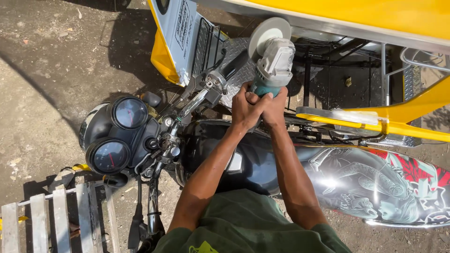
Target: Using an angle grinder to grind a metal part on a motorcycle attachment.
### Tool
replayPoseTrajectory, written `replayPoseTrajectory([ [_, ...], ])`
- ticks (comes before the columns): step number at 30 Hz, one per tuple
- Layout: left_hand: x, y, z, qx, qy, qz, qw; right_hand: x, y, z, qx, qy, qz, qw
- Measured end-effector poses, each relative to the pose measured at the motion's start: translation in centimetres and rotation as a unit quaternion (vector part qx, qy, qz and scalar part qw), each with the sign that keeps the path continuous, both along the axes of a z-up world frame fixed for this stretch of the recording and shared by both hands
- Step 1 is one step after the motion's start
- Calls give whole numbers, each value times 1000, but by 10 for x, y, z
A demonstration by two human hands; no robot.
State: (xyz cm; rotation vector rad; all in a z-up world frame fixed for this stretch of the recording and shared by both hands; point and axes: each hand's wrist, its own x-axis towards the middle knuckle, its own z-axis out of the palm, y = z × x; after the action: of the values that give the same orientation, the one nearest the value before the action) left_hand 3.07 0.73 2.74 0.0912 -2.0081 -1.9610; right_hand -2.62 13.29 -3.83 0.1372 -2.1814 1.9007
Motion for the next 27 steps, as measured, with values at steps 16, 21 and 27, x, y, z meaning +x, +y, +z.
replayPoseTrajectory([
  [16,8,-26,5,51,40,10,998,27,-52,71,-33,27,99,994],
  [21,3,-8,6,30,18,-16,999,27,-30,58,-58,12,62,996],
  [27,0,18,15,-30,-20,-45,998,15,15,11,-74,24,-22,997],
])
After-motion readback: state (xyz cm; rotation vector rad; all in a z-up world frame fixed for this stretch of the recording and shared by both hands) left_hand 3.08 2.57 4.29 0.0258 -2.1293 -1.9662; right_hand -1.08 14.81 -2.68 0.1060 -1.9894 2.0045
